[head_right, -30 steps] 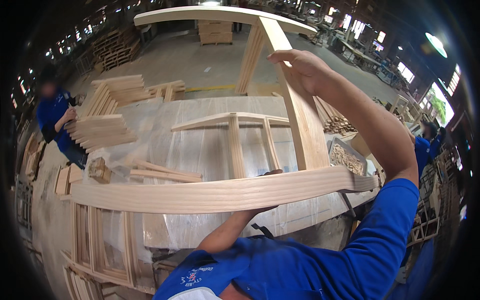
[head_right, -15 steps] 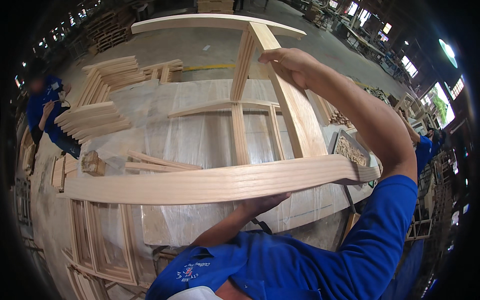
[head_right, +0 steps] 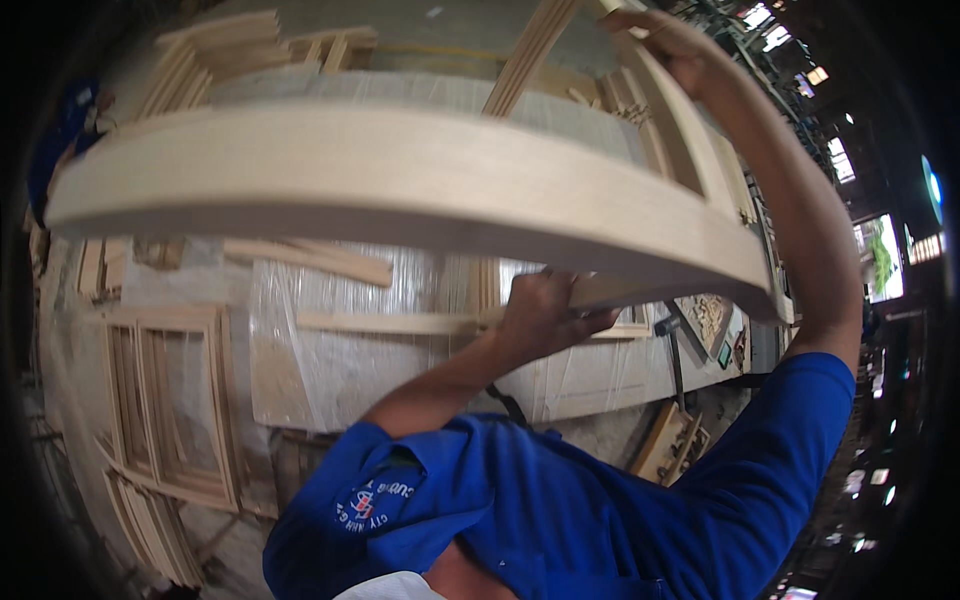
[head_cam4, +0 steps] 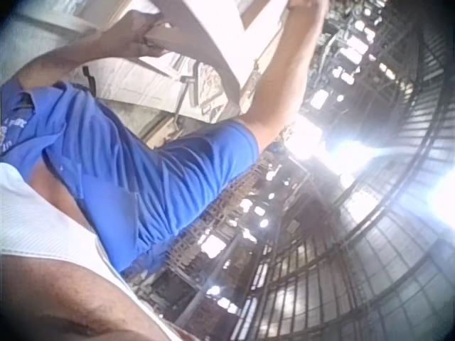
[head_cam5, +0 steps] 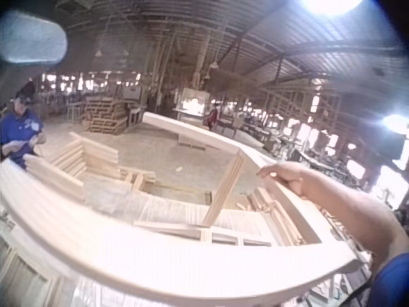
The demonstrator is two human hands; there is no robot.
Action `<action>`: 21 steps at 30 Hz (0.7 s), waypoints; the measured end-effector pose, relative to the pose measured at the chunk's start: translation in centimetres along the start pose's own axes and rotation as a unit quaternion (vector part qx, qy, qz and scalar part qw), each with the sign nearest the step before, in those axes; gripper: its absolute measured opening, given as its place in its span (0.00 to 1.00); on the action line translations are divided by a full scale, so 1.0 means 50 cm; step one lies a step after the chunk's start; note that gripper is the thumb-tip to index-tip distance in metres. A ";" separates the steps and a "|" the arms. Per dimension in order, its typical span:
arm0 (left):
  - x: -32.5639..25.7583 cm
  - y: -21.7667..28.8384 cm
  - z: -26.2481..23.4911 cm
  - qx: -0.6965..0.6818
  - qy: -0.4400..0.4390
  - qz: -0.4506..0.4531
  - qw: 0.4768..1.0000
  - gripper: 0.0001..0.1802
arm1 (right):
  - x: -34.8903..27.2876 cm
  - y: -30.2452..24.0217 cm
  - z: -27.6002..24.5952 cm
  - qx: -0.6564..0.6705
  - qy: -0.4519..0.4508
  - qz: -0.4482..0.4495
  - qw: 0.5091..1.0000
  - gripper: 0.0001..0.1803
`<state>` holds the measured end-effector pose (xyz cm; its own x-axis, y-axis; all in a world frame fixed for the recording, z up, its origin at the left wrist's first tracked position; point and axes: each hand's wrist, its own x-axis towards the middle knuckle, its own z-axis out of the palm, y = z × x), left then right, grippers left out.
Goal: The person assembles a wooden chair frame by inserting wooden dowels into pre-drilled holes and tapping them with a rubber mallet. They repeatedly pick up dowels, align frame pieces, and hammer joints to secure the structure.
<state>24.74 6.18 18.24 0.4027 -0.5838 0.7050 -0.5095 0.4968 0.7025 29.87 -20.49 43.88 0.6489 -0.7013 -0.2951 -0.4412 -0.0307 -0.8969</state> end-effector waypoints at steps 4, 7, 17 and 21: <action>0.032 -0.002 -0.031 0.014 -0.024 -0.070 0.997 0.36 | 0.020 -0.056 0.078 -0.047 0.056 0.061 0.995 0.15; 0.024 0.025 -0.015 -0.022 -0.061 -0.093 0.994 0.34 | -0.001 -0.037 0.021 -0.033 0.083 0.068 0.994 0.14; 0.016 0.038 -0.031 -0.031 -0.058 -0.101 0.993 0.30 | -0.005 -0.044 0.040 -0.039 0.122 0.088 0.988 0.17; 0.016 0.034 -0.029 -0.024 -0.039 -0.078 0.996 0.28 | -0.003 -0.037 0.035 0.011 0.085 0.072 0.994 0.15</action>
<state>25.30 7.50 20.15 0.4125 -0.7036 0.5786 -0.4070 0.4259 0.8081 31.72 -19.08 45.01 0.4652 -0.8074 -0.3629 -0.5069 0.0932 -0.8570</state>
